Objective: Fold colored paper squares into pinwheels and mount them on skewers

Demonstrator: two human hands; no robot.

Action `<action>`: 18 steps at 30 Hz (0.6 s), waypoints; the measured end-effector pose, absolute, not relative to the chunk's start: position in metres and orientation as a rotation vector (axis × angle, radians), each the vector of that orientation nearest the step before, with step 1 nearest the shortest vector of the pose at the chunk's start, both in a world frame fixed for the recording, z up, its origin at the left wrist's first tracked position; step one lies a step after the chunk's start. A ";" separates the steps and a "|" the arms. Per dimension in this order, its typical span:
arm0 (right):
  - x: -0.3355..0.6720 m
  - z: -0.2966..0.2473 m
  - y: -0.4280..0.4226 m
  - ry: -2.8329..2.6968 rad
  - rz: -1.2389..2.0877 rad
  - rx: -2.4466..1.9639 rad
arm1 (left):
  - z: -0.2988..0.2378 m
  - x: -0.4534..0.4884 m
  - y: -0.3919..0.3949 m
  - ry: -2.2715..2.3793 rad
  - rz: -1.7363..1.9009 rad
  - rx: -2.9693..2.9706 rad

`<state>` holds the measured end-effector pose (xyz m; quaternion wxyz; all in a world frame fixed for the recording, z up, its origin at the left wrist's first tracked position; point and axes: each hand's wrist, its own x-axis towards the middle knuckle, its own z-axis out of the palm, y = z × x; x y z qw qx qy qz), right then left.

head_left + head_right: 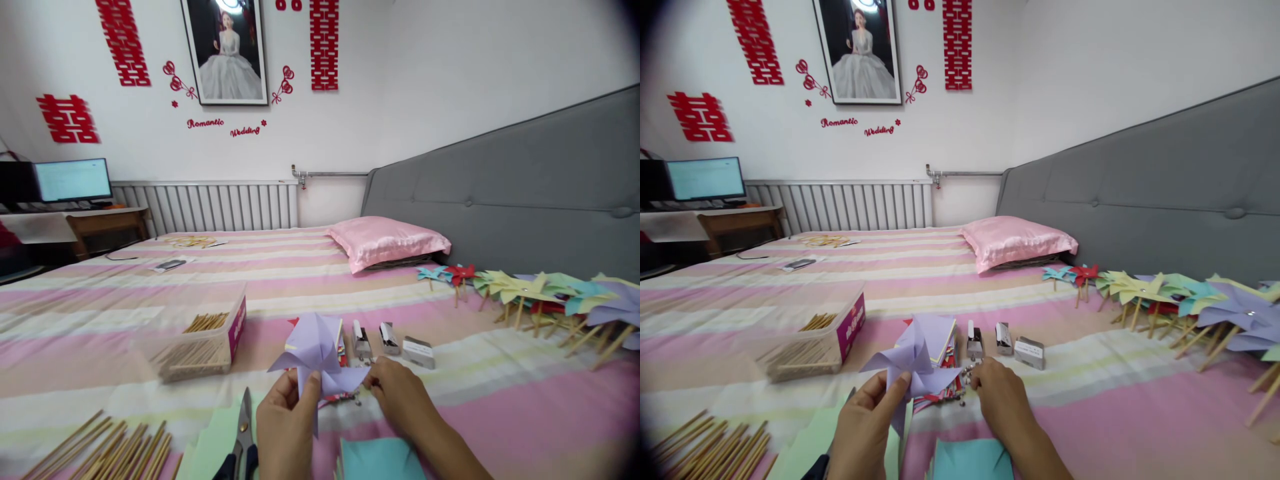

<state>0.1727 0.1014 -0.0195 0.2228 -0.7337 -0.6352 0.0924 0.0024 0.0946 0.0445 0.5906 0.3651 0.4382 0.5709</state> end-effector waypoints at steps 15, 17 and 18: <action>0.172 -0.009 0.104 -1.699 0.242 -1.984 | 0.044 0.002 0.096 1.000 1.325 0.840; 0.169 -0.005 0.102 -1.718 0.257 -1.939 | 0.044 0.002 0.096 1.004 1.323 0.847; 0.168 -0.004 0.101 -1.730 0.263 -1.915 | 0.043 0.002 0.096 1.006 1.324 0.852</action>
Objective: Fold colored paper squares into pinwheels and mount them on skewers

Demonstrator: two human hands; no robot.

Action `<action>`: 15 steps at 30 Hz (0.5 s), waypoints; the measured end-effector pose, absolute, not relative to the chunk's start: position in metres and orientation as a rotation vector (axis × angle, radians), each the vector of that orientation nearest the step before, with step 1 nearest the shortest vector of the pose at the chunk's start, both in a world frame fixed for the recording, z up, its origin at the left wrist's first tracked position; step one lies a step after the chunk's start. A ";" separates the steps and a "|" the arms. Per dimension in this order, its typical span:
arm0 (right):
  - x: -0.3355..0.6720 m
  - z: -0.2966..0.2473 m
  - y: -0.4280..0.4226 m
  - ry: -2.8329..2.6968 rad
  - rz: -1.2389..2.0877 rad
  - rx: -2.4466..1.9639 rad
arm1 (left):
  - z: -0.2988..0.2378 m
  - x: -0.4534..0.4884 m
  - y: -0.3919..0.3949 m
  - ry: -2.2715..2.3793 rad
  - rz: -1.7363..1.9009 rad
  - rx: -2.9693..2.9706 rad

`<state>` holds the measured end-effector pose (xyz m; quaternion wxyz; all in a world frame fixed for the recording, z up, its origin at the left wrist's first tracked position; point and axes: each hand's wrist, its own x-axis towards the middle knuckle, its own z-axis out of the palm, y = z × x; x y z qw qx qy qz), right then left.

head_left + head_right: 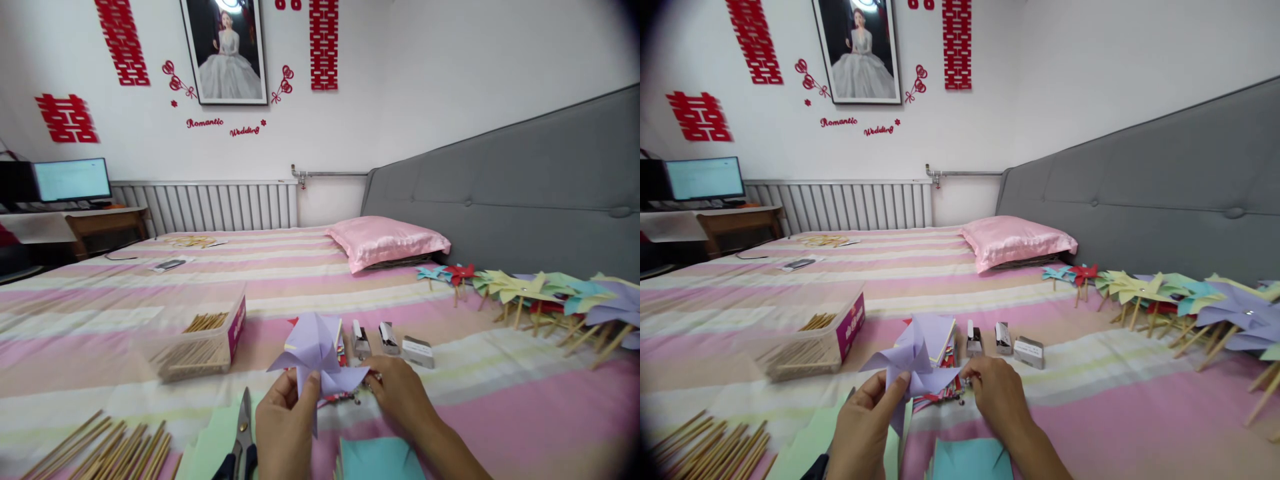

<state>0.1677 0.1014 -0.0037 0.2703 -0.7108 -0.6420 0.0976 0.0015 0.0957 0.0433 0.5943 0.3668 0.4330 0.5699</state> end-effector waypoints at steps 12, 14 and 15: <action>0.163 -0.011 0.100 -1.826 0.358 -1.874 | 0.042 0.001 0.096 1.006 1.315 0.889; 0.163 -0.014 0.100 -1.840 0.375 -1.881 | 0.041 0.001 0.096 1.011 1.317 0.892; 0.162 -0.015 0.101 -1.844 0.385 -1.886 | 0.041 0.001 0.097 1.013 1.321 0.889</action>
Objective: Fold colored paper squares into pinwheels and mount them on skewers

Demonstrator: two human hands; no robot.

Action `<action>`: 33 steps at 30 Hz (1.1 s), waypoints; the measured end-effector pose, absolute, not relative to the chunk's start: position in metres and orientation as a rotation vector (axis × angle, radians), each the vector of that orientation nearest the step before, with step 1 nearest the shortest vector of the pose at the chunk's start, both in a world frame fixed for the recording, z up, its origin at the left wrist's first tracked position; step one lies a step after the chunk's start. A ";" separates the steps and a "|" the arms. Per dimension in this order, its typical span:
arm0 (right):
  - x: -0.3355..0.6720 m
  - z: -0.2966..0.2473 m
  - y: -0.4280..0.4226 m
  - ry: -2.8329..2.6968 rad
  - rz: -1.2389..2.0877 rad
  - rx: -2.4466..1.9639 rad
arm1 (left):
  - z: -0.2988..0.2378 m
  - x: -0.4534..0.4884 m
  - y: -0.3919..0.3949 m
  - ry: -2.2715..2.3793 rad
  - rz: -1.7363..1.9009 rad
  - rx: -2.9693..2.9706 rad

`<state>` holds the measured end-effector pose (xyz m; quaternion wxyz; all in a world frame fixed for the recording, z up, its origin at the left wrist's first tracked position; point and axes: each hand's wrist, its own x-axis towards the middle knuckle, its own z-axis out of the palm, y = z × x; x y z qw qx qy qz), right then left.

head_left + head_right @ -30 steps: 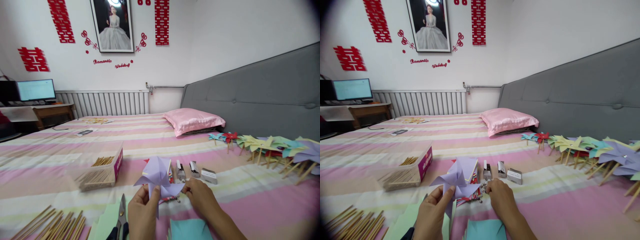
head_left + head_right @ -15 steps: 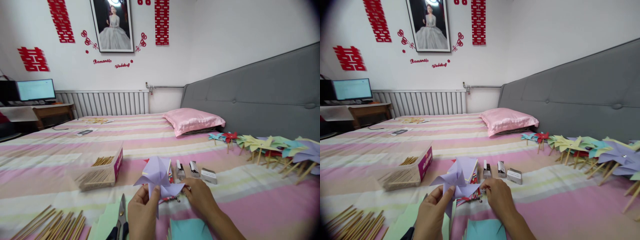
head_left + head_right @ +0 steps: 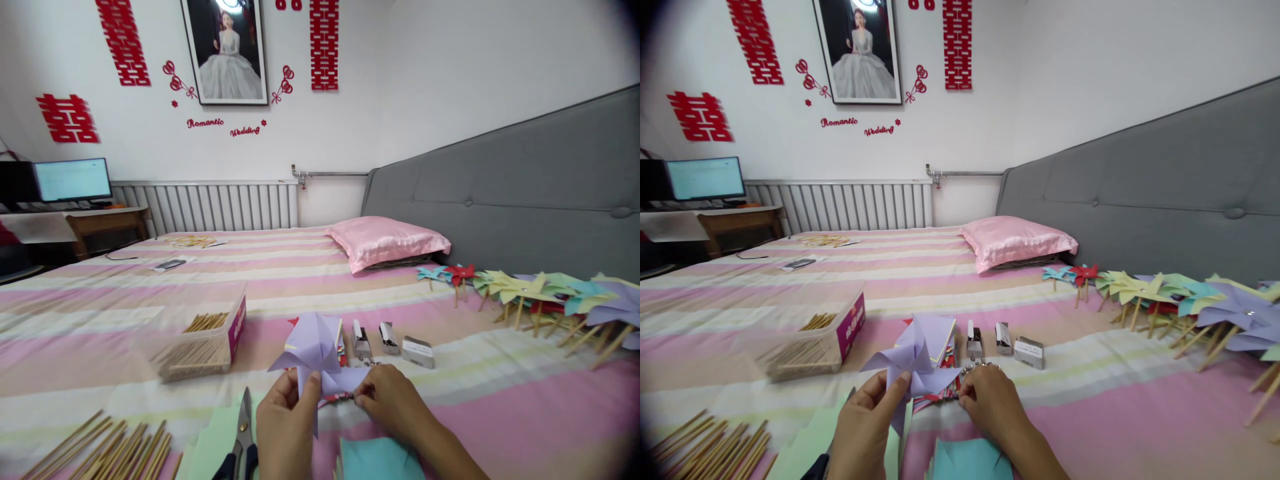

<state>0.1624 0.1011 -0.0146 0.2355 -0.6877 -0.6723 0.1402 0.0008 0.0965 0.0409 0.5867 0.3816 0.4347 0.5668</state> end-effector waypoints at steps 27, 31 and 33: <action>0.165 -0.002 0.097 -1.892 0.573 -1.882 | 0.040 0.001 0.097 1.013 1.314 0.875; 0.163 -0.005 0.098 -1.870 0.558 -1.905 | 0.039 0.001 0.098 1.009 1.318 0.879; 0.162 -0.007 0.098 -1.851 0.545 -1.905 | 0.039 0.000 0.097 1.010 1.312 0.884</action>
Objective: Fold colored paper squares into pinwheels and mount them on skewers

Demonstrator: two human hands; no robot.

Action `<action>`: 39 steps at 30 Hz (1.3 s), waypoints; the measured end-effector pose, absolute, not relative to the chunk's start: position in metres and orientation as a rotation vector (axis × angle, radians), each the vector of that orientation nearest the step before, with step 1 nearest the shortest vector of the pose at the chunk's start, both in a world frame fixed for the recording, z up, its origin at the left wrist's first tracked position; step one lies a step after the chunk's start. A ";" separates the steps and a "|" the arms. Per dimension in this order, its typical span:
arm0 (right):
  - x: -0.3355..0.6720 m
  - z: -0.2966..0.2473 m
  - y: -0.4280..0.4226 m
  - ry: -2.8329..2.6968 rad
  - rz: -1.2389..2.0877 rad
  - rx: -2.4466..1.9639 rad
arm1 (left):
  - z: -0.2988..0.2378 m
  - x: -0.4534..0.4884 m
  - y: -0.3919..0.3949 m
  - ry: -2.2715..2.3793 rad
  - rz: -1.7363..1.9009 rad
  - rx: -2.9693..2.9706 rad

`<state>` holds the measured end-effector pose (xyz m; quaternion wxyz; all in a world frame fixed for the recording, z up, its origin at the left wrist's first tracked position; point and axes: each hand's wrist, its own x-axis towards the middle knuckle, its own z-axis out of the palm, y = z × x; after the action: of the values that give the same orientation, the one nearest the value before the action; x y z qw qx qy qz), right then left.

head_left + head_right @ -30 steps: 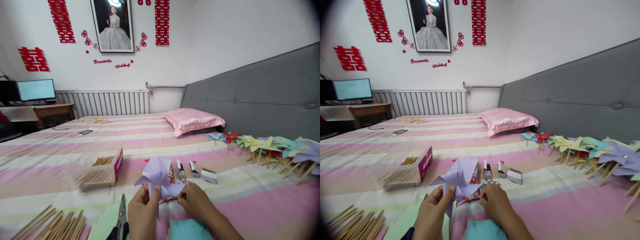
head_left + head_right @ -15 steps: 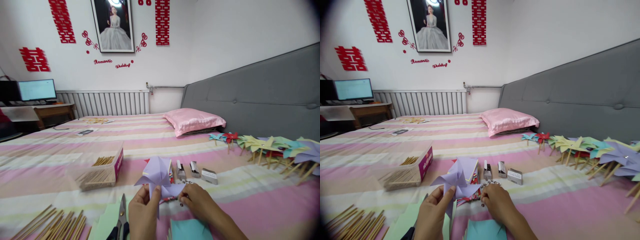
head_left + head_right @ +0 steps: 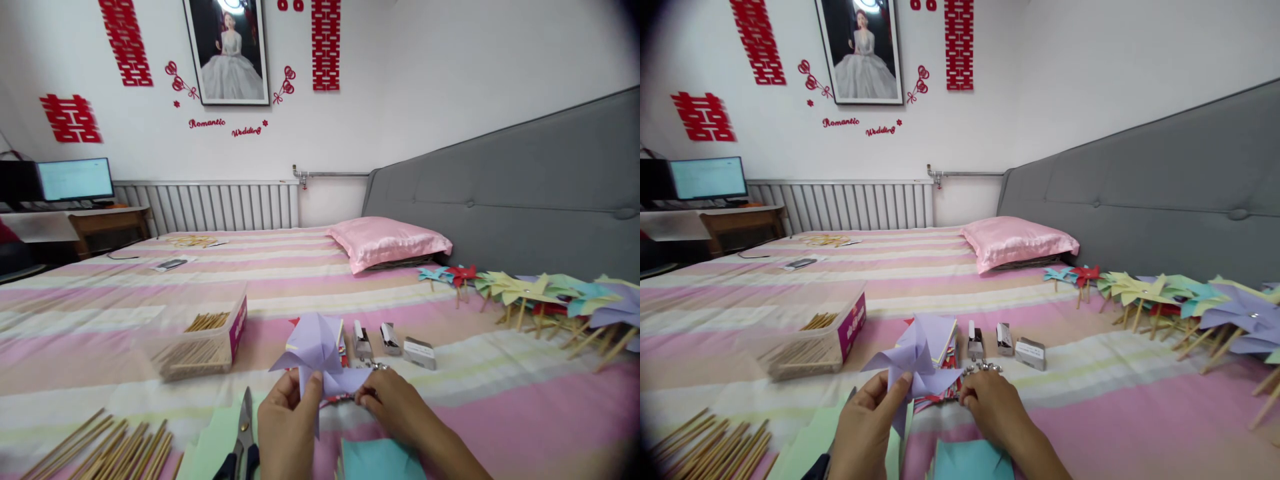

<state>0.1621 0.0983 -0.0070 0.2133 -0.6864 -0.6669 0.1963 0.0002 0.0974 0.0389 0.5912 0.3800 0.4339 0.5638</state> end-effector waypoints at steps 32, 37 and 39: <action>0.164 -0.016 0.100 -1.814 0.456 -1.961 | 0.043 0.001 0.095 1.021 1.322 0.871; 0.165 -0.019 0.101 -1.833 0.462 -1.944 | 0.043 0.003 0.096 1.011 1.325 0.861; 0.165 -0.020 0.102 -1.851 0.487 -1.926 | 0.042 0.003 0.095 1.017 1.322 0.864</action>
<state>0.1652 0.1019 -0.0198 0.2114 -0.6932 -0.6664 0.1752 0.0029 0.0955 0.0423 0.5902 0.3714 0.4371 0.5681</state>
